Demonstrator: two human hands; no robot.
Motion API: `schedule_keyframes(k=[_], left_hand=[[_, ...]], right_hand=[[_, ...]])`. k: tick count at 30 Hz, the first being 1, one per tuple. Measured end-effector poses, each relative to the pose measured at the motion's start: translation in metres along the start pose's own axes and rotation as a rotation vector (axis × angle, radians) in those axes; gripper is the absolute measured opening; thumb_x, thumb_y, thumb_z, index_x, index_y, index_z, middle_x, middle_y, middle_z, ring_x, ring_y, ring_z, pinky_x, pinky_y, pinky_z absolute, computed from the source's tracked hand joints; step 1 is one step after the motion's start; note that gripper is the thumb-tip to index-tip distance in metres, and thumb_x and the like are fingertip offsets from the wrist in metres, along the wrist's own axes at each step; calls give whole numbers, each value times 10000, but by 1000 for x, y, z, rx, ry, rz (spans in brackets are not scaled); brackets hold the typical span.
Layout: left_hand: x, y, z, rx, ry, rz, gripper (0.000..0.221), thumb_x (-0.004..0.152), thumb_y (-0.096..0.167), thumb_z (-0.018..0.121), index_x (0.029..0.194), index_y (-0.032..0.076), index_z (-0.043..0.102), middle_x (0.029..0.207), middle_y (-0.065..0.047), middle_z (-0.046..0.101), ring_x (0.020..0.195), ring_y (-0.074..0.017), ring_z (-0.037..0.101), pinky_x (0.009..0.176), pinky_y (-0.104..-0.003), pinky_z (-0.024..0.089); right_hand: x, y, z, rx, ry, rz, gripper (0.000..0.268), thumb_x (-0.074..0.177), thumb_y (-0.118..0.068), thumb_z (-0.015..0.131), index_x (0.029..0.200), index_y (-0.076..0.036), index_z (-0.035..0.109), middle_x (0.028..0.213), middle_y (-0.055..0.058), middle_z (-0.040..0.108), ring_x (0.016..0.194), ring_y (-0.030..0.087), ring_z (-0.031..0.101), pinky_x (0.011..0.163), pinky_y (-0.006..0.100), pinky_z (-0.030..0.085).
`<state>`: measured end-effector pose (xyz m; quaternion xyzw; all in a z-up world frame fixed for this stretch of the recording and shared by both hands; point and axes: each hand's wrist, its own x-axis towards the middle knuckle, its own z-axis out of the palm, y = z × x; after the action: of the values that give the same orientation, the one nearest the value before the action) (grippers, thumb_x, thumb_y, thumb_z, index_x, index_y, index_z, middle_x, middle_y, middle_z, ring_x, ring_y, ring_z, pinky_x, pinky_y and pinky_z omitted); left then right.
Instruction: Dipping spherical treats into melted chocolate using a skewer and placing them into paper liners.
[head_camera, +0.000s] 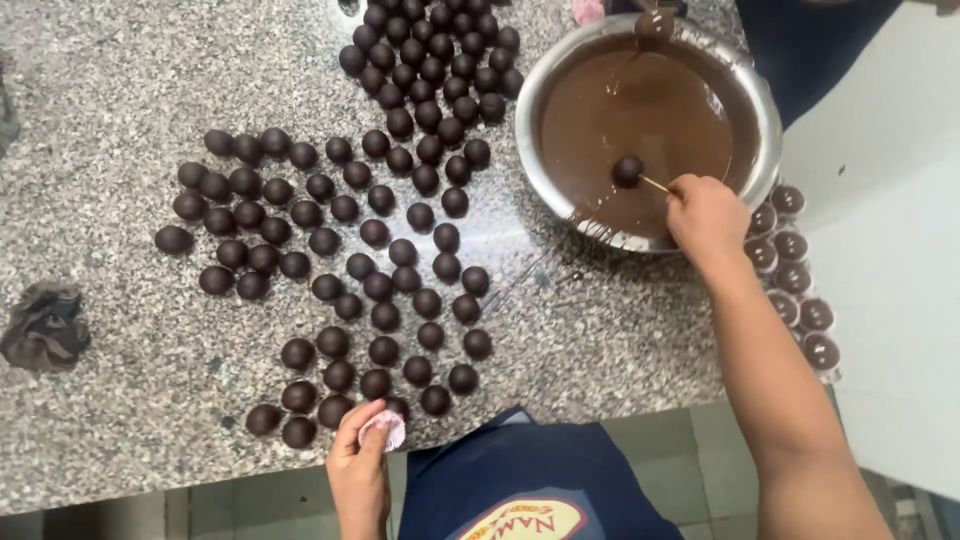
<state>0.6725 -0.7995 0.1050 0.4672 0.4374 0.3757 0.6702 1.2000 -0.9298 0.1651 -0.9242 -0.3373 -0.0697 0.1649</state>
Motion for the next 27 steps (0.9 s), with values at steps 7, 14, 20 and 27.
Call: schedule_keyframes(k=[7, 14, 20, 27], left_hand=[[-3, -1, 17, -10, 110, 6, 269, 915, -84, 596, 1169, -77, 682, 1207, -87, 635, 1037, -160, 644, 906, -290, 522], [9, 11, 23, 48, 79, 57, 269, 907, -104, 602, 1159, -72, 690, 1199, -87, 610, 1048, -159, 631, 919, -285, 517], [3, 16, 35, 85, 97, 63, 256, 896, -99, 601, 1133, -69, 694, 1189, -85, 626, 1047, -161, 638, 921, -289, 529], [-5, 3, 33, 123, 112, 20, 245, 888, -88, 617, 1119, -68, 697, 1169, -93, 633, 1038, -167, 643, 913, -298, 530]], right_hand=[[36, 14, 33, -95, 110, -166, 51, 892, -157, 711, 905, -154, 760, 870, 62, 669, 858, 308, 677, 719, 442, 529], [36, 3, 32, -123, 147, -260, 49, 873, -138, 733, 852, -179, 749, 868, 14, 650, 888, 254, 661, 730, 400, 532], [38, 10, 42, -191, 182, -325, 64, 828, -131, 733, 856, -187, 747, 883, -5, 635, 905, 236, 635, 741, 411, 489], [40, 15, 49, -241, 202, -333, 86, 818, -129, 732, 868, -197, 751, 885, -6, 626, 911, 234, 628, 741, 410, 473]])
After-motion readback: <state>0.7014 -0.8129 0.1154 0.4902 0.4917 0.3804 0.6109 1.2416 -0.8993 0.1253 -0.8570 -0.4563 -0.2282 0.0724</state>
